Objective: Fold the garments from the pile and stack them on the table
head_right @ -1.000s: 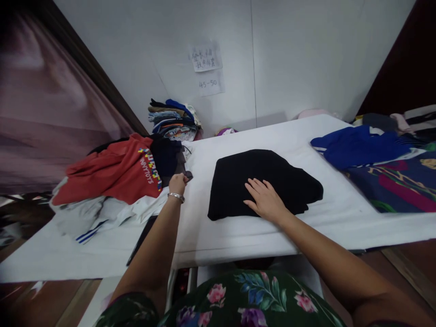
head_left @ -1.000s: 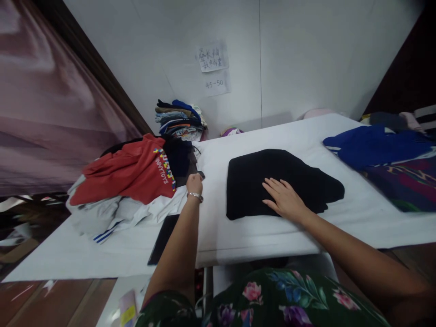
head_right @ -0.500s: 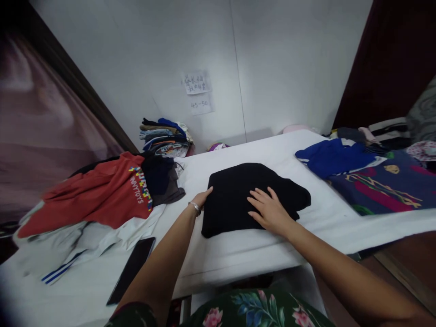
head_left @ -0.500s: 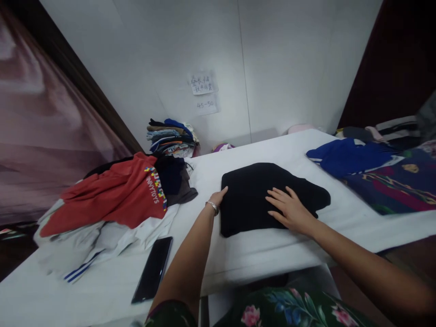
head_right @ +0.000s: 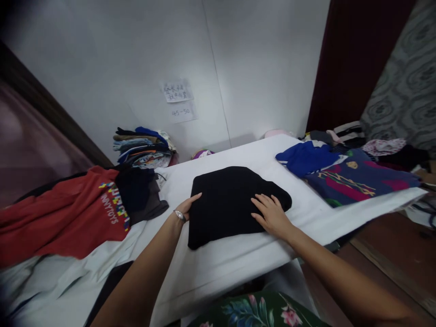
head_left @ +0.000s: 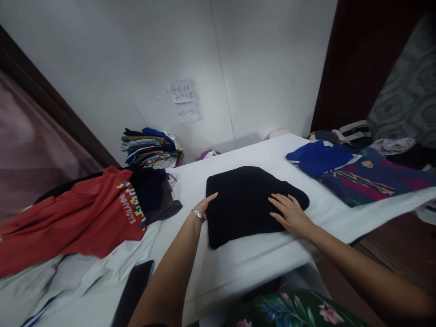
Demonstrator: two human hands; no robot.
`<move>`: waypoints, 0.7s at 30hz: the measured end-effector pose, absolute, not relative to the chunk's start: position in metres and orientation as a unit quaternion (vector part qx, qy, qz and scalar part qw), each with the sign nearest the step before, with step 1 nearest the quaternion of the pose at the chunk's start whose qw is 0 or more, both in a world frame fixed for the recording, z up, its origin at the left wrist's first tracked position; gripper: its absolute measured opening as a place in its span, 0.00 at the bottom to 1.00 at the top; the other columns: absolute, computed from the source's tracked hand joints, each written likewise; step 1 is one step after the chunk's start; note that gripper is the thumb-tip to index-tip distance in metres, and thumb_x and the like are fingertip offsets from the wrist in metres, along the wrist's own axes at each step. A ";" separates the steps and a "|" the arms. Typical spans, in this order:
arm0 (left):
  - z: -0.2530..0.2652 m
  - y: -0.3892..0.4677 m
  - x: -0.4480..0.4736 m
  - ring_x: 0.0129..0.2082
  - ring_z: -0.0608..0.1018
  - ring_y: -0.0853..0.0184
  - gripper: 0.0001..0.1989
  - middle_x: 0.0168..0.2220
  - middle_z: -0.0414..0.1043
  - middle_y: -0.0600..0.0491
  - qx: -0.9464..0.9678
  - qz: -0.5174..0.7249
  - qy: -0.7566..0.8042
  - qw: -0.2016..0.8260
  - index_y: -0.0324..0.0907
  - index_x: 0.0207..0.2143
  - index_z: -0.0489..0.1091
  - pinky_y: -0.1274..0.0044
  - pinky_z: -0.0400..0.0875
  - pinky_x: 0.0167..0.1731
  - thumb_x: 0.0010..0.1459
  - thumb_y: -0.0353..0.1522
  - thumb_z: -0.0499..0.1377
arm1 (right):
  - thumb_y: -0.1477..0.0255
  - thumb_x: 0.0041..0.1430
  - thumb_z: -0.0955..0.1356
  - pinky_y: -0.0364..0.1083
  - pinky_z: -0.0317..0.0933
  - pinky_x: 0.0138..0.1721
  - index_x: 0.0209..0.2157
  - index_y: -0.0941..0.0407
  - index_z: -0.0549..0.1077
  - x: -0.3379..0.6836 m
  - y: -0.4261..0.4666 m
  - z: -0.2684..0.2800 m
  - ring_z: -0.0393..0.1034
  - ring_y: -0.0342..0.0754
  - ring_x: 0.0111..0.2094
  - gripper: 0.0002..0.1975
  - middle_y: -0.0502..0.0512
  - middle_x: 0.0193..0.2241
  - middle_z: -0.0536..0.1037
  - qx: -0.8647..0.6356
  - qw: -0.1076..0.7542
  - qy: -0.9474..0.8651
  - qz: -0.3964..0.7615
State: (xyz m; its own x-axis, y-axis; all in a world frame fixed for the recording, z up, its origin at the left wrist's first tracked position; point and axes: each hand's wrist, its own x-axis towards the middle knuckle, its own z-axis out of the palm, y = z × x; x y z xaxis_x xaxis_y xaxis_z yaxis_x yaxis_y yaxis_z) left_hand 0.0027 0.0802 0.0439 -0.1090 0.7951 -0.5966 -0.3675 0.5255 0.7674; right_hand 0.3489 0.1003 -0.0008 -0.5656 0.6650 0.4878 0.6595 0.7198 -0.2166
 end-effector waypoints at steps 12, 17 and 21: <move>0.122 0.095 0.031 0.25 0.79 0.62 0.10 0.24 0.76 0.50 0.282 0.523 0.607 0.527 0.37 0.29 0.73 0.70 0.77 0.30 0.41 0.30 0.66 | 0.57 0.56 0.68 0.56 0.67 0.46 0.60 0.52 0.61 0.339 0.048 0.023 0.73 0.53 0.45 0.32 0.58 0.46 0.77 -0.356 0.328 -0.616 0.622; 0.199 0.078 0.073 0.33 0.79 0.60 0.22 0.32 0.77 0.52 0.512 0.551 0.564 0.340 0.37 0.39 0.72 0.69 0.76 0.34 0.38 0.33 0.67 | 0.57 0.56 0.69 0.57 0.62 0.53 0.63 0.50 0.56 0.309 0.070 0.040 0.65 0.54 0.57 0.36 0.60 0.55 0.71 -0.279 0.392 -0.509 0.713; 0.247 0.033 0.116 0.41 0.79 0.59 0.24 0.40 0.77 0.53 0.716 0.436 0.545 0.014 0.42 0.47 0.70 0.67 0.75 0.42 0.44 0.34 0.66 | 0.59 0.59 0.67 0.58 0.63 0.51 0.54 0.50 0.67 0.277 0.110 0.066 0.64 0.55 0.56 0.23 0.57 0.54 0.71 -0.150 0.454 -0.490 0.729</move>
